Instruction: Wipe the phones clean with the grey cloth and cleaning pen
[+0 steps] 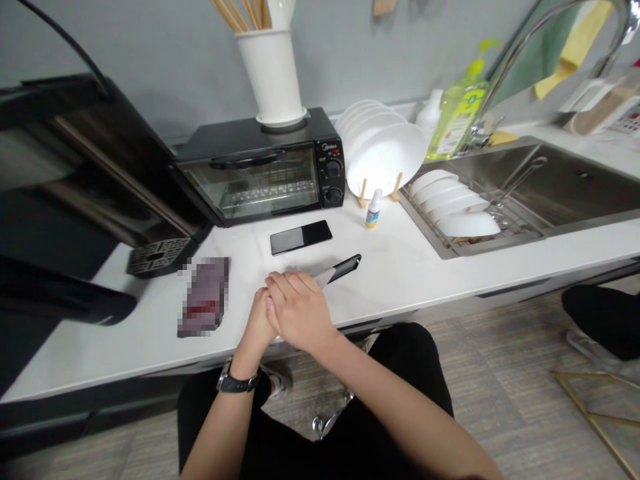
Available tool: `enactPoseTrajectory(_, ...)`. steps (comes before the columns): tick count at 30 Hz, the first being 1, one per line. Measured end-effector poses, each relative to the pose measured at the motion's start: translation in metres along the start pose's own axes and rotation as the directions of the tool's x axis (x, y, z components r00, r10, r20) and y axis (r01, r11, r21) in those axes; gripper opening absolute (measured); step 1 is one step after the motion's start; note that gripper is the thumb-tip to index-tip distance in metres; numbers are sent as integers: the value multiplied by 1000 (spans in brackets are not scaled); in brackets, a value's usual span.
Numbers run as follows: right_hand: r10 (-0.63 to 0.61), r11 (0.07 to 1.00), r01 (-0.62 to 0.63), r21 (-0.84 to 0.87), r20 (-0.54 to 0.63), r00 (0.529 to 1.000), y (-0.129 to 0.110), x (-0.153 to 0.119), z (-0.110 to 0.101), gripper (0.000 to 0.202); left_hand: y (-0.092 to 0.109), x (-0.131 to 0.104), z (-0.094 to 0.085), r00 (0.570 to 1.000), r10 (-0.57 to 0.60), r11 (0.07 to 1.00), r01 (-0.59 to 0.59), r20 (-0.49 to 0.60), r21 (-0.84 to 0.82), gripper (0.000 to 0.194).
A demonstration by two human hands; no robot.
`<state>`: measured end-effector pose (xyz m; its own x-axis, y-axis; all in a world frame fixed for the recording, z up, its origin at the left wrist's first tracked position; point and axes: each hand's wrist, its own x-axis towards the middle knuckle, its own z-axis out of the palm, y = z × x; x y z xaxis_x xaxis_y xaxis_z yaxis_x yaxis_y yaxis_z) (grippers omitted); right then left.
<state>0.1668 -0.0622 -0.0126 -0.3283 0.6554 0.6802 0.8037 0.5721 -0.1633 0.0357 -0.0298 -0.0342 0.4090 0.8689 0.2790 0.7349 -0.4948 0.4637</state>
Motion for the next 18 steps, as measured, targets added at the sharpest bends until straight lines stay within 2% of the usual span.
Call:
enactPoseTrajectory(2, -71, 997, 71, -19, 28, 997, 24, -6, -10, 38, 0, -1, -1, 1000, -13, 999, 13, 1, -35, 18)
enactPoseTrajectory(3, -52, 997, 54, -56, 43, 998, 42, -10, -18, 37, 2, -1, -2, 1000, -25, 996, 25, 0, -85, 19)
enactPoseTrajectory(5, 114, 980, -104, -171, 50, 992, 77, -12, -32, 37, 7, -1, -2, 999, -50, 976, 47, -8, -214, 21)
enactPoseTrajectory(6, 209, 954, -196, -225, 35, 977, 86, -10, -35, 39, 9, 0, -1, 998, -62, 962, 56, -11, -267, 21)
enactPoseTrajectory(7, 281, 928, -268, -259, 15, 960, 87, -7, -35, 41, 11, 1, -1, 997, -72, 955, 65, -11, -289, 22)
enactPoseTrajectory(9, 311, 921, -303, -246, -5, 950, 67, 0, -25, 40, 10, 2, 2, 996, -87, 967, 84, -1, -239, 22)
enactPoseTrajectory(12, 143, 985, -140, -104, 15, 990, 15, 7, -4, 30, 3, 3, 5, 994, -106, 986, 107, 19, -126, 20)
enactPoseTrajectory(13, 68, 996, -67, -62, 24, 997, 5, 7, -1, 29, 1, 2, 5, 994, -108, 988, 110, 23, -109, 20)
enactPoseTrajectory(14, 5, 999, -4, -37, 34, 999, 3, 5, -1, 29, 0, 2, 4, 994, -109, 989, 111, 28, -102, 19)
enactPoseTrajectory(16, -43, 998, 46, -49, 64, 997, 22, -2, -10, 32, 0, 0, 2, 994, -108, 988, 111, 35, -104, 20)
enactPoseTrajectory(18, 38, 991, -26, -132, 91, 995, 57, -8, -24, 35, 5, -1, -1, 995, -95, 981, 99, 32, -168, 21)
